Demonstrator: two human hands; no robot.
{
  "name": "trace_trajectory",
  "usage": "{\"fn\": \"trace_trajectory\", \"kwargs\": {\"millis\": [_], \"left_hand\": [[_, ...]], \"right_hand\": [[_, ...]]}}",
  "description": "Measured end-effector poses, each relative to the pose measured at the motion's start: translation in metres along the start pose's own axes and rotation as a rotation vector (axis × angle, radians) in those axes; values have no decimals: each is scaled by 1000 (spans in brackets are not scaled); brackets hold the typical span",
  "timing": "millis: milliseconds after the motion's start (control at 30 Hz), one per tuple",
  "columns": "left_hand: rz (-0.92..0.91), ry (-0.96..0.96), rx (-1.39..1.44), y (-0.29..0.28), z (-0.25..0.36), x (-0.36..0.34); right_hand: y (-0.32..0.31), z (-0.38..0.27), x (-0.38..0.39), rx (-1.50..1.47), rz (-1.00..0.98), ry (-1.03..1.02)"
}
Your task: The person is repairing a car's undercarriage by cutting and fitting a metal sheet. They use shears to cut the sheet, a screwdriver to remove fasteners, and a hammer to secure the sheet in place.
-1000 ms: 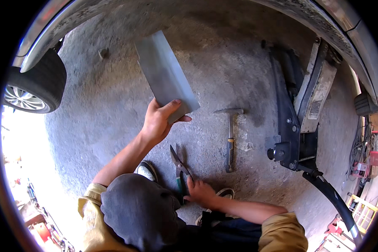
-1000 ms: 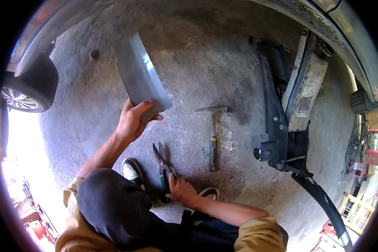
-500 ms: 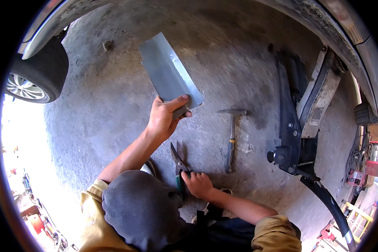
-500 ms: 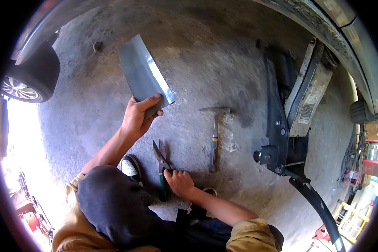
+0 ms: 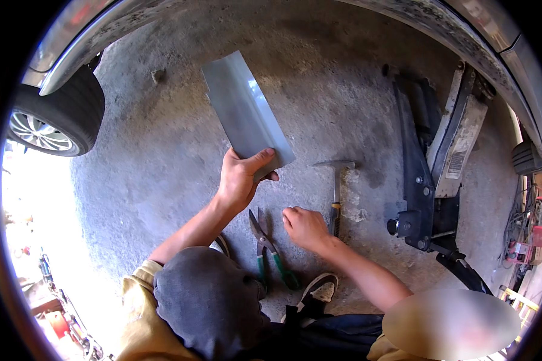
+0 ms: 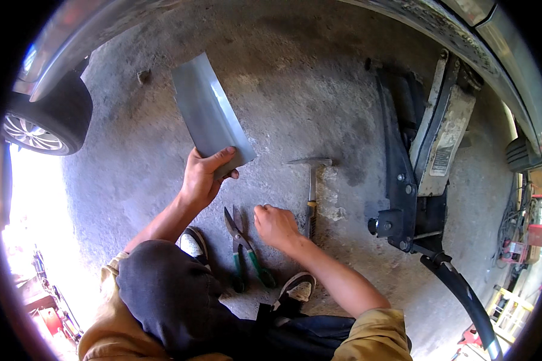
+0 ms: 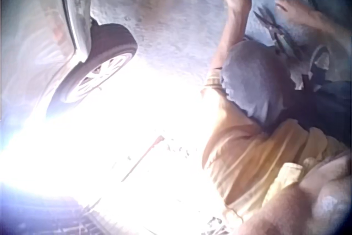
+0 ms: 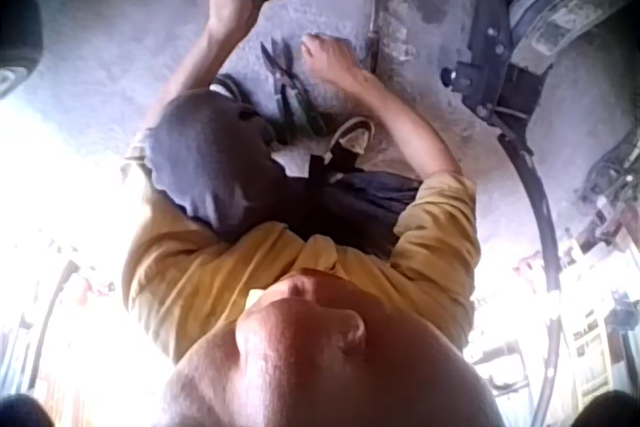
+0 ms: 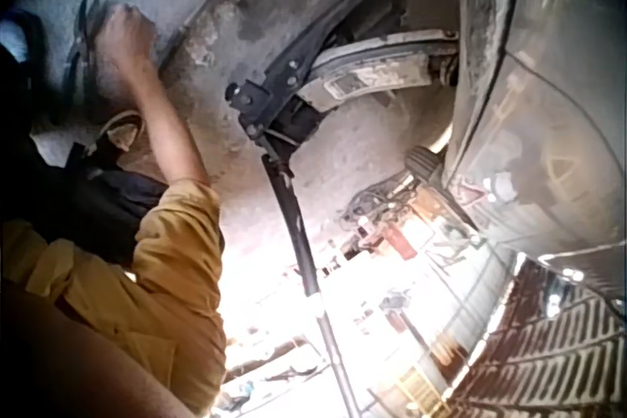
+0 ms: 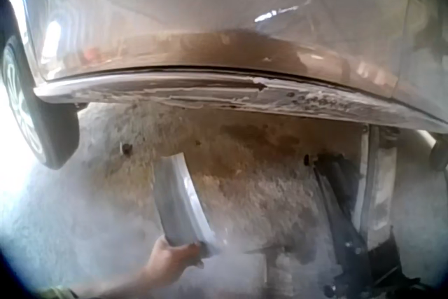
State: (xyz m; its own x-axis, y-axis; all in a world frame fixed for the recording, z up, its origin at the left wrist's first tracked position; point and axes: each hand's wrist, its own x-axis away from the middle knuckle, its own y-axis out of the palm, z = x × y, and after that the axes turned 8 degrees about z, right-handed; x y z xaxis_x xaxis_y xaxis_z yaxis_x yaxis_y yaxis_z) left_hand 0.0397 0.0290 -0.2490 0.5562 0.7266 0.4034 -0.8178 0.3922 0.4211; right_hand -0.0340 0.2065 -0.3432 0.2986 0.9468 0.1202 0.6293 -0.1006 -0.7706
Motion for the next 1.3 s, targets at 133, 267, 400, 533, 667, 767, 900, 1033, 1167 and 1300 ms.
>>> {"fn": "trace_trajectory", "kwargs": {"millis": [133, 267, 400, 533, 667, 767, 900, 1033, 1167, 1300], "left_hand": [[-18, -6, -3, 0, 1, 1], [-6, 2, -12, 0, -1, 3], [-31, 3, -46, -9, -2, 3], [-37, 1, -43, -5, 5, 6], [-38, 100, -191, -17, 6, 2], [11, 199, -290, -23, 18, -1], [37, 157, -240, -16, 22, -5], [-111, 69, -194, 1, 19, 0], [-217, -11, -225, 2, 35, 9], [-193, -43, -126, -27, 64, 4]], "right_hand": [[2, 5, 0, 14, 11, -13], [17, 0, 18, 36, -72, -91], [55, -27, 64, 32, -217, -205], [59, -24, 54, -26, -185, -210], [11, -20, -11, -671, -174, 308], [-52, -32, -56, -1464, 11, 401], [-85, -58, -77, -1511, 228, 178], [-84, -70, -76, -1233, 478, 164], [-77, -43, -67, -1539, 352, 163], [-68, -20, -62, -1570, 148, 174]]}}
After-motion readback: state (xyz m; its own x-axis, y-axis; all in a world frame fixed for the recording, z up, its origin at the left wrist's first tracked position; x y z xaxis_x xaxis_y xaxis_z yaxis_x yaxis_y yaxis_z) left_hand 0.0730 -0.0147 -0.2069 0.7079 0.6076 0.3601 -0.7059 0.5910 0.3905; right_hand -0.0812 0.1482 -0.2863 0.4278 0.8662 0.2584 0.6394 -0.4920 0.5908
